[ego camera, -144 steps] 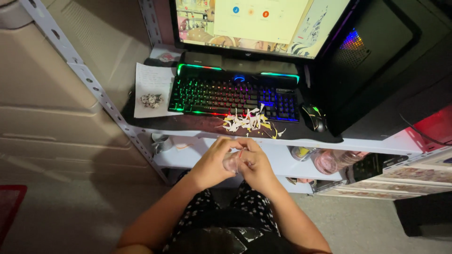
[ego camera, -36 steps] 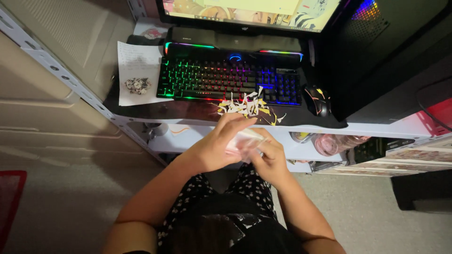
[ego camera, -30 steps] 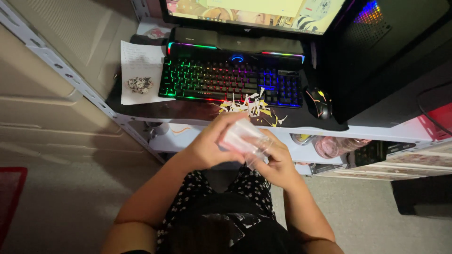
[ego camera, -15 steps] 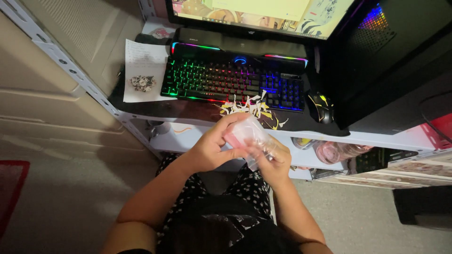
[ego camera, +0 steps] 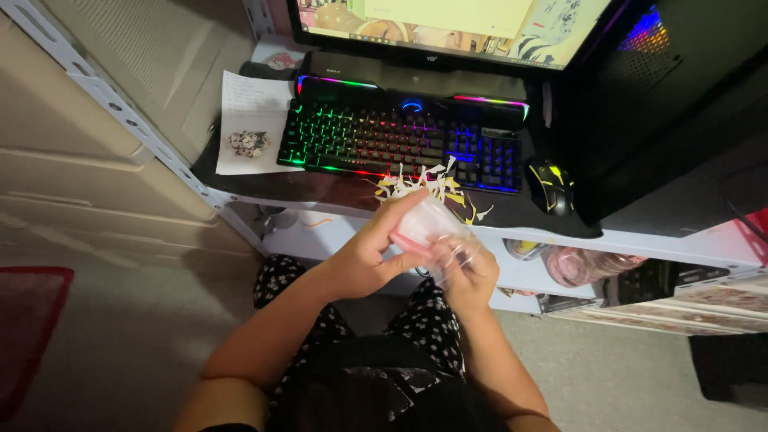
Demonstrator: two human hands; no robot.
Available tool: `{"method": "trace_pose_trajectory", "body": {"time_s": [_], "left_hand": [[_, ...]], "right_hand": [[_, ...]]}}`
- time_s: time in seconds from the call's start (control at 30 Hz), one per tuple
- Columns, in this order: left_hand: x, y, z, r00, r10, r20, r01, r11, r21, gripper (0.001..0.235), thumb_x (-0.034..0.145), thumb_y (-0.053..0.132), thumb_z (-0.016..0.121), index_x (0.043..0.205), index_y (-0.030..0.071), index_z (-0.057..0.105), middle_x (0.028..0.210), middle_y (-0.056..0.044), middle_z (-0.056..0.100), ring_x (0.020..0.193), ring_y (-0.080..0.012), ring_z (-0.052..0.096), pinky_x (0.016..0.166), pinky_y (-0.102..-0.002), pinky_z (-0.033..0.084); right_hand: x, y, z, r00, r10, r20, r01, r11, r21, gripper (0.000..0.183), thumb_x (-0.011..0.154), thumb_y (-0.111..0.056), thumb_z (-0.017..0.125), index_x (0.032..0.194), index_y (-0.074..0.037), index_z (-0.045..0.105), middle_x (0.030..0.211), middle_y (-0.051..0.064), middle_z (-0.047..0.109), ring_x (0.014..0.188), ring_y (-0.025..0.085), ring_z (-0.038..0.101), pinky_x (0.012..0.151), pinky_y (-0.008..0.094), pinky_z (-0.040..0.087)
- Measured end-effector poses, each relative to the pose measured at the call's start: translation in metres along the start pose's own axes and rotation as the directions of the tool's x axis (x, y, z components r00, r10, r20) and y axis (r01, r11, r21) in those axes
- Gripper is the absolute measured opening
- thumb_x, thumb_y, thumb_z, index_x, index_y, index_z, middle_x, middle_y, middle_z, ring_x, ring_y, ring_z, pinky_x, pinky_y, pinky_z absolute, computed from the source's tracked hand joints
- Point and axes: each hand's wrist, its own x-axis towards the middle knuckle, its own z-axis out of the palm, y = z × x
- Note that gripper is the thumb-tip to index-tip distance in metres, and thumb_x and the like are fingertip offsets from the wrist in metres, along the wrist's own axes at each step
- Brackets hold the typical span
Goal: Cutting out small printed images from a sheet of paper using scissors and placing them in a bag
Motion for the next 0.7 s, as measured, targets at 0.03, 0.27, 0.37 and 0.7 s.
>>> {"method": "trace_pose_trajectory", "body": {"time_s": [0.03, 0.27, 0.37, 0.7], "left_hand": [[0.001, 0.0, 0.001, 1.0, -0.006, -0.001, 0.006, 1.0, 0.004, 0.081, 0.093, 0.009, 0.075, 0.159, 0.0, 0.029, 0.144, -0.02, 0.044, 0.137, -0.0282, 0.043, 0.115, -0.052, 0.038], [0.001, -0.007, 0.0, 0.999, 0.009, -0.04, -0.003, 0.992, 0.124, 0.073, 0.098, 0.012, 0.068, 0.16, 0.003, 0.029, 0.146, -0.018, 0.043, 0.138, -0.0247, 0.041, 0.119, -0.047, 0.033], [-0.003, -0.007, -0.001, 1.0, -0.018, -0.021, 0.019, 0.999, 0.044, 0.075, 0.098, 0.011, 0.068, 0.16, 0.002, 0.027, 0.145, -0.019, 0.042, 0.135, -0.0223, 0.04, 0.119, -0.048, 0.032], [-0.008, -0.009, -0.018, 0.998, -0.026, -0.05, 0.028, 0.998, 0.049, 0.073, 0.098, 0.01, 0.067, 0.16, 0.001, 0.029, 0.146, -0.014, 0.041, 0.139, -0.0212, 0.037, 0.122, -0.045, 0.027]], "right_hand": [[0.009, -0.015, 0.004, 1.0, 0.004, -0.001, -0.004, 1.0, 0.006, 0.017, 0.091, -0.011, 0.077, 0.079, 0.0, 0.075, 0.072, 0.014, 0.069, 0.064, 0.026, 0.06, 0.066, 0.039, 0.052], [0.031, -0.047, 0.009, 0.988, -0.094, 0.119, 0.106, 0.99, -0.096, 0.017, 0.092, -0.016, 0.076, 0.097, -0.001, 0.069, 0.116, 0.028, 0.067, 0.11, 0.044, 0.065, 0.095, 0.052, 0.05], [0.022, -0.036, 0.006, 0.986, -0.093, 0.136, 0.111, 0.985, -0.129, 0.026, 0.082, -0.011, 0.086, 0.101, 0.001, 0.072, 0.114, 0.03, 0.069, 0.107, 0.047, 0.069, 0.091, 0.054, 0.053], [0.015, -0.012, 0.013, 0.993, 0.064, 0.101, -0.06, 0.997, -0.044, 0.016, 0.095, -0.014, 0.073, 0.091, 0.001, 0.075, 0.11, 0.027, 0.073, 0.104, 0.043, 0.072, 0.09, 0.052, 0.054]]}}
